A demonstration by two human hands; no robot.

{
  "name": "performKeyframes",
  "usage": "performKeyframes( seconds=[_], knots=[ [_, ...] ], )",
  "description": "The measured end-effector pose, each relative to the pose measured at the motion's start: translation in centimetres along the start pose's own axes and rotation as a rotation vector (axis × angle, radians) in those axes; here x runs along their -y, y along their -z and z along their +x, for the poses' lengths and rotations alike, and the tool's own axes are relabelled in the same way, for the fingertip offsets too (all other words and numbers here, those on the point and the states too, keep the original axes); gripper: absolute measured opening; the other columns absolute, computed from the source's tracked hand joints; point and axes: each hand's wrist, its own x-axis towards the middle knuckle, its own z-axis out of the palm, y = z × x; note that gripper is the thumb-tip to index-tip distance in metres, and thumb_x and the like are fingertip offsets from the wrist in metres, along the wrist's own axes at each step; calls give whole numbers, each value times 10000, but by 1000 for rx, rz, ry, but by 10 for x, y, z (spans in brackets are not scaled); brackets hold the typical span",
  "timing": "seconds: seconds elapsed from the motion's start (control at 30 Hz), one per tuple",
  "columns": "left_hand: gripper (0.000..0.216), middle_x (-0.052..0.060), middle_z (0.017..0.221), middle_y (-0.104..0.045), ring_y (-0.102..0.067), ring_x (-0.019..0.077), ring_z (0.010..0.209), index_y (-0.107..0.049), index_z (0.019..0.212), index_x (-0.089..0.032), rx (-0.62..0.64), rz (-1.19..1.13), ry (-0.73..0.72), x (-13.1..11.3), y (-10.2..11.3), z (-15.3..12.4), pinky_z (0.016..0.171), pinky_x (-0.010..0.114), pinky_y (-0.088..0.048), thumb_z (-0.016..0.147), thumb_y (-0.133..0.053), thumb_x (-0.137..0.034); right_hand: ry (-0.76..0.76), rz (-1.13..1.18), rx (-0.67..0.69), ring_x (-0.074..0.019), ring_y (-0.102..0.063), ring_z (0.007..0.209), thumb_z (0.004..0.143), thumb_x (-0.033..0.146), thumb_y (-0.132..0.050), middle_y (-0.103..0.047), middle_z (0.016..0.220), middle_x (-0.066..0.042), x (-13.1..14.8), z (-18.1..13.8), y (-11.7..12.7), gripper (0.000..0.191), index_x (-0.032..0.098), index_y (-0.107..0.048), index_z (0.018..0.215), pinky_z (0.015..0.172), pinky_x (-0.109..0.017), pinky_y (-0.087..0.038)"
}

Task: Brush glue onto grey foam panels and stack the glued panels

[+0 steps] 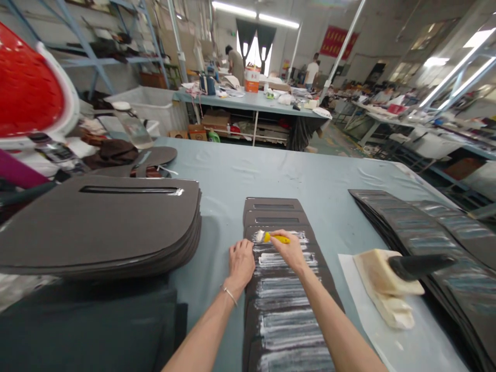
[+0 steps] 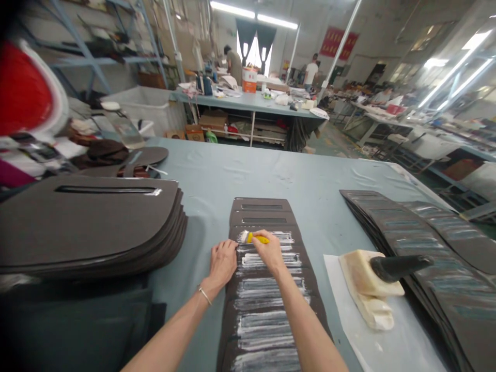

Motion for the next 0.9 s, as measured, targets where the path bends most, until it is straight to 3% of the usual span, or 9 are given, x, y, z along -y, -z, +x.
performKeyframes(
  seconds=[0.1,0.23,0.3,0.37,0.53,0.6,0.67,0.83,0.9],
  knots=[
    [302,66,973,-559,-473,209,992,-571,991,-223,-7,-7,-9,1,-2,0,863,372,-324,836,-355,-80,-120,-25,-46,-139,-514,510,662,391,-537,-605,573,-2,-21,3,22,297,172,-691,792,514,-234,-390],
    [245,73,950,-561,-473,215,975,-588,938,-209,-10,-1,5,3,-3,5,877,388,-313,831,-391,-110,-252,-258,-343,-158,-526,538,622,379,-521,-613,586,-26,-51,11,89,301,162,-691,743,537,-251,-378],
    [212,73,942,-564,-474,215,964,-592,916,-203,-14,15,45,4,-4,13,889,395,-306,830,-412,-132,-240,-361,-444,-171,-543,578,620,382,-504,-628,609,-36,-49,18,95,305,169,-694,728,574,-261,-380],
    [220,71,995,-564,-467,213,989,-580,976,-205,-35,33,62,4,-4,22,907,394,-300,833,-423,-149,-176,-343,-435,-168,-547,585,636,392,-487,-634,616,-32,-33,26,71,316,176,-694,737,593,-259,-384],
    [310,67,1118,-543,-452,201,1063,-535,1100,-216,-25,77,-8,6,-10,40,925,368,-297,839,-399,-116,-17,-48,-212,-137,-531,553,676,398,-476,-632,624,2,12,42,-39,297,192,-675,755,563,-228,-392],
    [324,69,1095,-550,-468,191,1037,-537,1096,-214,-6,90,-19,8,-12,41,902,353,-310,849,-365,-95,-29,-25,-178,-133,-527,548,667,392,-488,-627,618,12,8,47,-50,276,197,-669,741,560,-224,-392],
    [332,69,1087,-548,-473,188,1024,-530,1104,-215,-8,94,-25,9,-14,40,890,347,-316,855,-348,-92,-77,-75,-198,-134,-525,542,655,388,-496,-617,602,14,-12,52,-28,271,195,-667,736,552,-226,-386],
    [283,68,1034,-545,-478,191,989,-544,1045,-207,-8,102,-13,9,-11,42,869,349,-321,852,-364,-105,-138,-404,-397,-154,-508,550,656,377,-456,-590,579,-17,-65,64,78,299,177,-664,735,583,-253,-367],
    [238,68,1002,-546,-481,196,967,-557,999,-199,-5,105,-6,8,-10,48,870,359,-320,856,-377,-137,-103,-473,-447,-157,-500,554,668,368,-443,-578,568,-23,-62,70,85,292,177,-657,723,599,-259,-362]
  ],
)
